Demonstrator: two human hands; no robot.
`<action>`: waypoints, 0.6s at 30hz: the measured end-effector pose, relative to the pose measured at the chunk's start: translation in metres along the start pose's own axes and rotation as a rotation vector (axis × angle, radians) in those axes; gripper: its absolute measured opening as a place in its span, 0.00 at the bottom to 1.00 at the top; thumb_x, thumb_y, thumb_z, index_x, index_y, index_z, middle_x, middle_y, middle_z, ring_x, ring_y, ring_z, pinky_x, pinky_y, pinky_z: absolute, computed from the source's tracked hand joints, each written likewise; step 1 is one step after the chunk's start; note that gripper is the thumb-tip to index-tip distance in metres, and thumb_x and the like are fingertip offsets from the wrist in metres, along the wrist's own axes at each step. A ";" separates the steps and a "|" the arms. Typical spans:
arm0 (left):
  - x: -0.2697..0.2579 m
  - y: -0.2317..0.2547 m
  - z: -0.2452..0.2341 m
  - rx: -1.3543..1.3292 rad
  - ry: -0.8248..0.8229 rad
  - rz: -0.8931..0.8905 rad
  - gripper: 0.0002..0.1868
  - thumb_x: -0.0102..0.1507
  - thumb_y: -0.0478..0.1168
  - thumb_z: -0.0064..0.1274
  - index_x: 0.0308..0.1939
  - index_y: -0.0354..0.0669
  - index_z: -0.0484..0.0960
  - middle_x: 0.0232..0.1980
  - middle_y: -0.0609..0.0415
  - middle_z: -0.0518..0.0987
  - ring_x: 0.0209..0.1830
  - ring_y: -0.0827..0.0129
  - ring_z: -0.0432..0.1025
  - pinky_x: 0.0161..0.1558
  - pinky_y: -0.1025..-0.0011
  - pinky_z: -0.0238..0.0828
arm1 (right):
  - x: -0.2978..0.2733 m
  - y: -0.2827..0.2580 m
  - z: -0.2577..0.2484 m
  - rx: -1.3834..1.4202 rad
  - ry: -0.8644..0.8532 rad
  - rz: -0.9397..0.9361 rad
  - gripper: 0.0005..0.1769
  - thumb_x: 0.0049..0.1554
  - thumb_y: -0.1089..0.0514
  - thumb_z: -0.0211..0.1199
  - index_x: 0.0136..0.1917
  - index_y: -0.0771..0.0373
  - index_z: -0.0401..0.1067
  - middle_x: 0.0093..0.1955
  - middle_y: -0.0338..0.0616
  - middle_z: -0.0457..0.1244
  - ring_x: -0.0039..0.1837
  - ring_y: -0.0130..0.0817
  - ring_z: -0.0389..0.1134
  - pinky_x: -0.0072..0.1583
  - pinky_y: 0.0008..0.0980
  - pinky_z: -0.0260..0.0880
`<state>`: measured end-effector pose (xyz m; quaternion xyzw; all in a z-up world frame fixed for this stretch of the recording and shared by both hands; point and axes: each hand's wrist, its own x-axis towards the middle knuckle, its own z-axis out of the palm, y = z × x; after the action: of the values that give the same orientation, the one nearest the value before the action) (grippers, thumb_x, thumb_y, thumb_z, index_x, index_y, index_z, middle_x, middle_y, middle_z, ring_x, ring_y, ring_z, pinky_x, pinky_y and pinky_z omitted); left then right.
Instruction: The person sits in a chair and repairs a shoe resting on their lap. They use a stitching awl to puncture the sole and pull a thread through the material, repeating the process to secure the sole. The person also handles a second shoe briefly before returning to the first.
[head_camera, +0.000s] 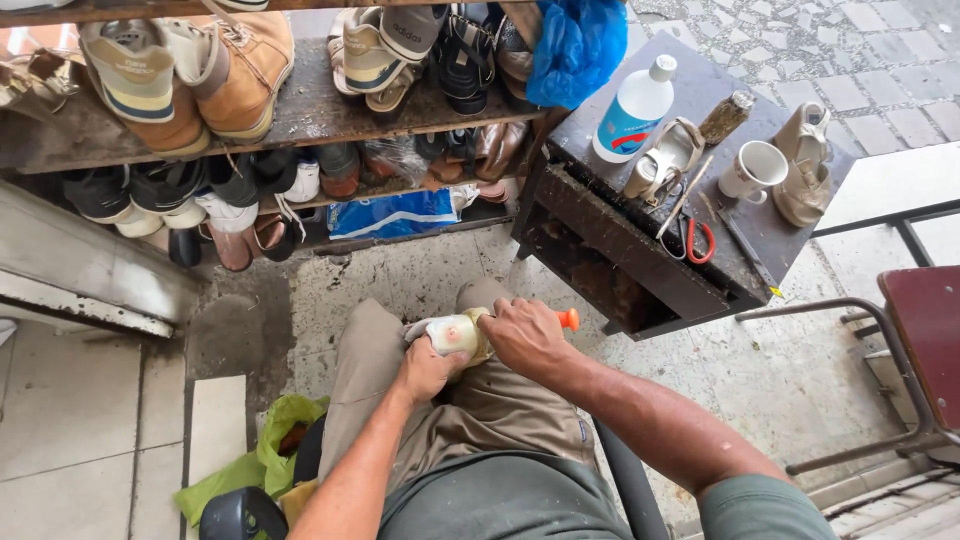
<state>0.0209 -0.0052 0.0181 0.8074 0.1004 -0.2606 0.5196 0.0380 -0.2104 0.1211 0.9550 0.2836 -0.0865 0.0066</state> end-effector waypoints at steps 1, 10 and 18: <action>0.006 -0.007 0.003 -0.032 0.003 -0.008 0.31 0.53 0.52 0.71 0.55 0.44 0.83 0.57 0.46 0.84 0.64 0.52 0.74 0.62 0.55 0.72 | 0.001 -0.001 0.006 -0.043 0.041 -0.015 0.09 0.57 0.58 0.46 0.46 0.53 0.68 0.39 0.47 0.63 0.42 0.49 0.71 0.43 0.46 0.69; -0.023 0.018 -0.008 -0.043 0.201 -0.076 0.34 0.48 0.51 0.75 0.54 0.42 0.83 0.52 0.43 0.85 0.59 0.49 0.77 0.57 0.54 0.76 | 0.004 0.002 0.045 -0.114 0.313 -0.066 0.04 0.56 0.57 0.54 0.42 0.55 0.68 0.38 0.46 0.57 0.40 0.49 0.67 0.43 0.46 0.61; -0.048 0.054 -0.007 -0.077 0.237 -0.153 0.41 0.48 0.49 0.76 0.60 0.35 0.77 0.58 0.38 0.81 0.66 0.45 0.71 0.64 0.49 0.71 | 0.013 -0.005 0.008 -0.062 -0.110 0.041 0.08 0.59 0.53 0.57 0.48 0.55 0.73 0.44 0.45 0.67 0.47 0.44 0.73 0.47 0.42 0.71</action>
<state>0.0063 -0.0174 0.0882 0.8021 0.2322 -0.1983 0.5133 0.0444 -0.1995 0.1111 0.9537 0.2659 -0.1299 0.0533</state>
